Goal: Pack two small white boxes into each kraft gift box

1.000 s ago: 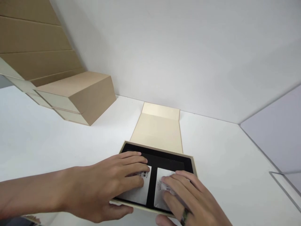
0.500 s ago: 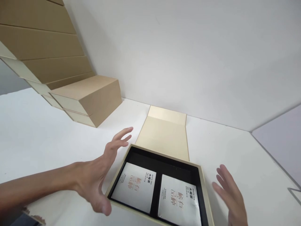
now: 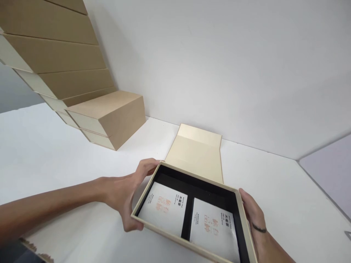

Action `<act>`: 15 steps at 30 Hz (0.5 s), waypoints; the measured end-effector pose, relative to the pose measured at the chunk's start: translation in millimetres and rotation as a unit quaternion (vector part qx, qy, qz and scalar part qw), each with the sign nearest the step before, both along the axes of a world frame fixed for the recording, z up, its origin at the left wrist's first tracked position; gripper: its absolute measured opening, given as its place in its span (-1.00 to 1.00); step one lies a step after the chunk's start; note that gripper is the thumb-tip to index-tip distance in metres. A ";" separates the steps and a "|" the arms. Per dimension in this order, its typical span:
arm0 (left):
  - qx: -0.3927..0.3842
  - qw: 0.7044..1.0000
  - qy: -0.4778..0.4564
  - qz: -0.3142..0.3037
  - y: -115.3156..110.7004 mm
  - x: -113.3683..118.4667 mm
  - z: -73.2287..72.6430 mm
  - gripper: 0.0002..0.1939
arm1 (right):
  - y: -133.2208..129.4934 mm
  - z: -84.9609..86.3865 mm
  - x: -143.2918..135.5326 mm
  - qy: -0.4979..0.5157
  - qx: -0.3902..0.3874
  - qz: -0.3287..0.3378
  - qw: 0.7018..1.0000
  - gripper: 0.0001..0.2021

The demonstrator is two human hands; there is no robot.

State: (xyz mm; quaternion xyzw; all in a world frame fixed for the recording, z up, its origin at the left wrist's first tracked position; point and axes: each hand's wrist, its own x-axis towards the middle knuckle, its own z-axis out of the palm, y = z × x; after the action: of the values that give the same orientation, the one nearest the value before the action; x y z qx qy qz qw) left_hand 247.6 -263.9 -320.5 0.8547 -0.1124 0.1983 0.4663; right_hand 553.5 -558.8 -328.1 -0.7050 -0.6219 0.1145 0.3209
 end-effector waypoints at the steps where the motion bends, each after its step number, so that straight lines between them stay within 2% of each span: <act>1: 0.008 1.000 0.006 0.003 5.0 2.2 -1.1 0.35 | 2.3 3.4 0.5 -0.010 -0.010 0.003 1.000 0.29; 3: 0.034 0.999 0.027 0.017 14.6 5.5 -8.3 0.37 | 8.8 3.1 -2.4 -0.007 -0.034 0.019 0.999 0.28; 5: 0.073 0.996 0.046 0.035 21.9 6.6 -20.2 0.45 | 15.8 -4.4 -10.7 0.039 -0.036 0.027 0.998 0.21; 9: 0.132 0.987 0.060 0.064 27.2 3.1 -41.7 0.61 | 22.3 -20.8 -28.9 0.116 -0.012 -0.022 0.993 0.17; 12: 0.135 0.987 0.043 0.077 25.7 0.7 -44.9 0.60 | 20.6 -23.1 -30.0 0.100 -0.035 -0.006 0.994 0.25; 15: 0.115 0.990 0.026 0.071 23.7 0.9 -40.2 0.56 | 18.5 -21.0 -25.7 0.101 -0.037 0.026 0.994 0.29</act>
State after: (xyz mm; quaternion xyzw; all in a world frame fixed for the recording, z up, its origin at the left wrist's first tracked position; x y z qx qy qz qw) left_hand 248.5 -240.2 -360.8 0.9135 -0.0616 0.1940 0.3522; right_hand 527.8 -540.3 -349.1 -0.6849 -0.5995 0.2167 0.3529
